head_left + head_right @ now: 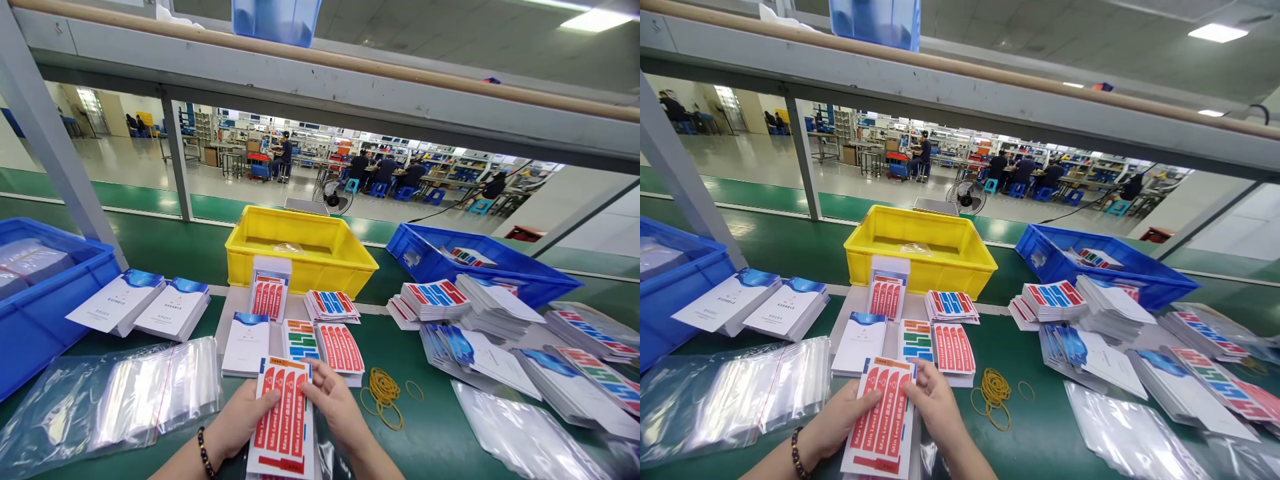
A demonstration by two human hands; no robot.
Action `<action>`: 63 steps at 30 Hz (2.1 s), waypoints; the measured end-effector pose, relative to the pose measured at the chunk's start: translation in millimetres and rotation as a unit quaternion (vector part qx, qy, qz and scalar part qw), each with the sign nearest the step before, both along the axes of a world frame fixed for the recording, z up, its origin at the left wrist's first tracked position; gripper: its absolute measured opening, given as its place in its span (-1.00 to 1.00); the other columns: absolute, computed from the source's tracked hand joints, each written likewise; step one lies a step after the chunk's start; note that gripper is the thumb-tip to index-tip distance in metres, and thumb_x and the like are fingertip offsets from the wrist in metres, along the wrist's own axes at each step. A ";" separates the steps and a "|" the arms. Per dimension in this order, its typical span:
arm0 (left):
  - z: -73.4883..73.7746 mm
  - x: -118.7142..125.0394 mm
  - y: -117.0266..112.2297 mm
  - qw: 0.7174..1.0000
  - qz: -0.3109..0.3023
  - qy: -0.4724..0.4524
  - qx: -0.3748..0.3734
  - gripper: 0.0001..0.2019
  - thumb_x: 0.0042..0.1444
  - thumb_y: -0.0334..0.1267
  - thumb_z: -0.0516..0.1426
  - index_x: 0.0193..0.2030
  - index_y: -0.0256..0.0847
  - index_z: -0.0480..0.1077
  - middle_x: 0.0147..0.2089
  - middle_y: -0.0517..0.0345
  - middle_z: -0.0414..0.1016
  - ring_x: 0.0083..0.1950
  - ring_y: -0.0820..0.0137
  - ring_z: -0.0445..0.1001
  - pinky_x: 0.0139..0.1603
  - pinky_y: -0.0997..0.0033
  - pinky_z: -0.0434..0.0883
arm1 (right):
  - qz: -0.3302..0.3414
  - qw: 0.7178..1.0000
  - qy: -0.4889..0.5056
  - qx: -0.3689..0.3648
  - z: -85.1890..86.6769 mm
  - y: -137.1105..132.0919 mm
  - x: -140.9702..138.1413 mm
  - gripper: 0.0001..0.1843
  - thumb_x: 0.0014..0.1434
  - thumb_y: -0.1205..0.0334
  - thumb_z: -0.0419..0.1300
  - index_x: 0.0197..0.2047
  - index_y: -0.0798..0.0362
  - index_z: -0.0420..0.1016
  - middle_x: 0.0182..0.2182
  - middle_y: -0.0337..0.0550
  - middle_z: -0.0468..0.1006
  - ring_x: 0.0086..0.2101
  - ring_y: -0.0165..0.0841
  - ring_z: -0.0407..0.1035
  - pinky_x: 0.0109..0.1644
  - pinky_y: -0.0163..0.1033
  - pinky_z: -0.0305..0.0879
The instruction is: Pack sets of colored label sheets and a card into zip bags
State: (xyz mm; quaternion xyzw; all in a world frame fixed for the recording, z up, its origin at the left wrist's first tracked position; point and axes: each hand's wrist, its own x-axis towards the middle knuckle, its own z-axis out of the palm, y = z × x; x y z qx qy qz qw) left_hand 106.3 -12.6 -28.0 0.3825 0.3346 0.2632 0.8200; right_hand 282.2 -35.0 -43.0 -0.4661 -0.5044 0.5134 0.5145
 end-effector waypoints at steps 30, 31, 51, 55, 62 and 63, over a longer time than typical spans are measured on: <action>0.3 -5.3 2.4 0.928 -0.034 0.155 0.336 -0.93 -0.04 -0.33 0.11 -0.48 -0.24 0.38 -0.23 0.14 0.23 -0.15 0.35 0.28 -0.06 0.39 0.22 | -0.072 0.991 0.112 -0.024 5.8 7.1 21.7 -0.55 0.04 0.09 0.25 -0.05 -0.03 0.18 -0.36 -0.20 0.55 -0.38 -0.28 0.46 -0.34 -0.22 0.36; 0.1 -5.5 2.4 0.929 -0.039 0.153 0.336 -0.93 -0.04 -0.33 0.10 -0.48 -0.24 0.38 -0.23 0.14 0.23 -0.15 0.35 0.27 -0.07 0.40 0.23 | -0.076 0.991 0.107 -0.023 6.6 7.1 23.2 -0.53 0.04 0.08 0.24 -0.03 -0.04 0.16 -0.36 -0.20 0.54 -0.39 -0.28 0.45 -0.35 -0.22 0.35; -11.7 -1.0 5.2 0.934 0.118 0.134 0.308 -0.88 -0.01 -0.22 0.09 -0.42 -0.22 0.36 -0.29 0.13 0.31 -0.21 0.35 0.33 -0.13 0.37 0.23 | 0.143 0.975 -0.168 0.026 6.6 2.1 9.7 -0.79 0.06 0.11 0.18 -0.41 0.06 0.54 -0.46 -0.17 0.46 -0.41 -0.35 0.32 -0.29 -0.26 0.24; -4.1 0.4 6.9 0.974 0.091 0.133 0.157 -0.76 -0.13 -0.15 0.17 -0.36 -0.24 0.32 -0.38 0.14 0.40 -0.33 0.32 0.40 -0.26 0.33 0.30 | 0.067 0.987 -0.143 -0.008 0.7 2.6 8.1 -0.79 0.02 0.13 0.20 -0.32 0.07 0.52 -0.39 -0.13 0.50 -0.35 -0.30 0.35 -0.23 -0.22 0.25; -2.4 0.7 5.9 0.969 0.082 0.173 0.159 -0.76 -0.16 -0.10 0.14 -0.55 -0.22 0.23 -0.50 0.13 0.42 -0.40 0.27 0.42 -0.34 0.33 0.30 | 0.033 0.993 -0.052 -0.099 -1.4 4.4 2.2 -0.69 -0.19 0.14 0.33 -0.34 0.12 0.49 -0.57 -0.28 0.39 -0.52 -0.41 0.26 -0.40 -0.31 0.19; -2.8 0.6 5.5 0.965 0.083 0.178 0.174 -0.77 -0.15 -0.11 0.13 -0.56 -0.22 0.23 -0.51 0.14 0.42 -0.40 0.29 0.41 -0.34 0.34 0.30 | 0.035 0.993 -0.050 -0.102 -0.6 4.7 0.8 -0.72 -0.18 0.13 0.33 -0.41 0.13 0.47 -0.59 -0.29 0.37 -0.54 -0.43 0.24 -0.42 -0.32 0.17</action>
